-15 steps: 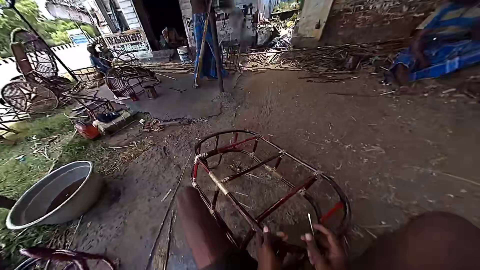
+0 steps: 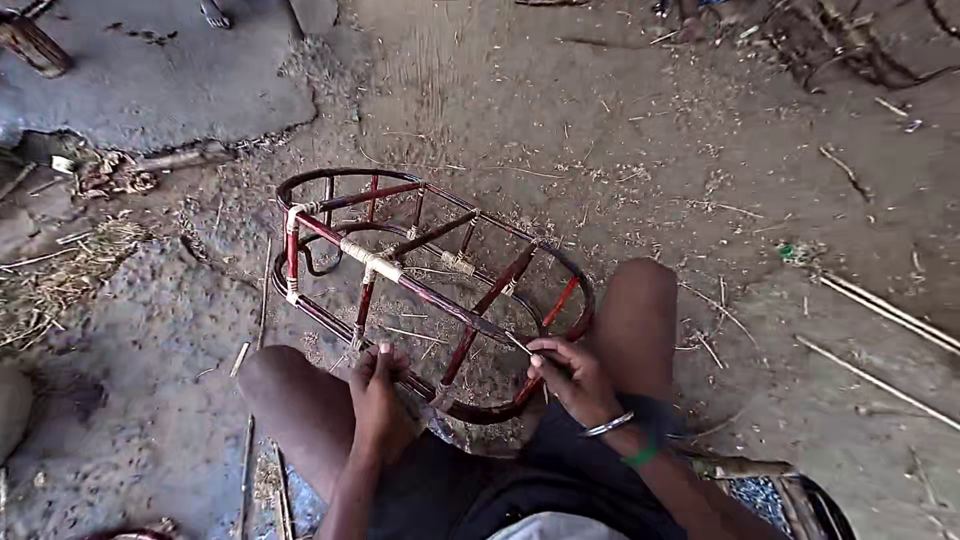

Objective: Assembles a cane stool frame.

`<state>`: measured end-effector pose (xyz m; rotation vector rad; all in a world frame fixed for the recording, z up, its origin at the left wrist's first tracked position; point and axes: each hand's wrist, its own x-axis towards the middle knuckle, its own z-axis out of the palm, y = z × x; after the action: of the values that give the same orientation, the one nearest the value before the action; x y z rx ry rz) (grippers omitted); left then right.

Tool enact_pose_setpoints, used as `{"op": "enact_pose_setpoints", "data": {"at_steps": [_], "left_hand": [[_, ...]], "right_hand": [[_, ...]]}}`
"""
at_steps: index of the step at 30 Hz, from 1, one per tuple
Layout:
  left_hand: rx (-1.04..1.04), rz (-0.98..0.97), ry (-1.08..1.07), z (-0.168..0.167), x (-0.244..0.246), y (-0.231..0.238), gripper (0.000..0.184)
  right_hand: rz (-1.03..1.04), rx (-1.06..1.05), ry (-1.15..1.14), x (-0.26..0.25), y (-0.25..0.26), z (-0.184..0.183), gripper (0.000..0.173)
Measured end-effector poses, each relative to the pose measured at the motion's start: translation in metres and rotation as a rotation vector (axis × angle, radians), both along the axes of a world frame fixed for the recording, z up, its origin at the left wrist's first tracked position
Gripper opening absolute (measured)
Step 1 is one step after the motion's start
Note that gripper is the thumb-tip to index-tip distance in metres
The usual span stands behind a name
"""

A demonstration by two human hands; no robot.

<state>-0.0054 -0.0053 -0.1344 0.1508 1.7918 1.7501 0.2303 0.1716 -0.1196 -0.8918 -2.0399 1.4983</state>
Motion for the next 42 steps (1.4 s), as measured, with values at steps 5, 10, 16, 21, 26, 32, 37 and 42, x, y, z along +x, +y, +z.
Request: {"op": "enact_pose_setpoints", "data": {"at_steps": [5, 10, 16, 21, 26, 32, 37, 42], "left_hand": [[-0.038, -0.109, -0.094, -0.007, -0.033, 0.037, 0.03], [-0.034, -0.343, -0.096, -0.009, -0.026, 0.062, 0.03], [-0.081, -0.433, 0.111, -0.024, -0.02, 0.069, 0.024], [-0.146, -0.487, 0.227, -0.029, -0.019, 0.065, 0.023], [-0.407, -0.647, 0.568, -0.037, -0.011, 0.056, 0.027], [-0.16, -0.559, 1.089, -0.044, 0.013, 0.036, 0.037], [-0.631, -1.299, 0.787, -0.063, 0.037, 0.039, 0.043], [-0.68, -1.434, 0.671, -0.086, 0.049, 0.062, 0.047]], "right_hand": [[-0.065, -0.056, -0.016, -0.013, 0.029, 0.001, 0.025], [-0.199, -0.172, 0.001, -0.006, 0.046, 0.015, 0.025], [-0.382, -0.049, 0.038, 0.028, 0.069, 0.014, 0.024], [-0.5, -0.007, 0.032, 0.059, 0.055, 0.001, 0.021], [-0.575, -0.041, 0.057, 0.071, 0.044, -0.013, 0.025], [-0.64, -0.111, 0.255, 0.075, 0.044, -0.017, 0.023], [-0.638, -0.042, 0.35, 0.086, 0.033, -0.023, 0.021], [-0.634, -0.054, 0.451, 0.089, 0.029, -0.022, 0.021]]}}
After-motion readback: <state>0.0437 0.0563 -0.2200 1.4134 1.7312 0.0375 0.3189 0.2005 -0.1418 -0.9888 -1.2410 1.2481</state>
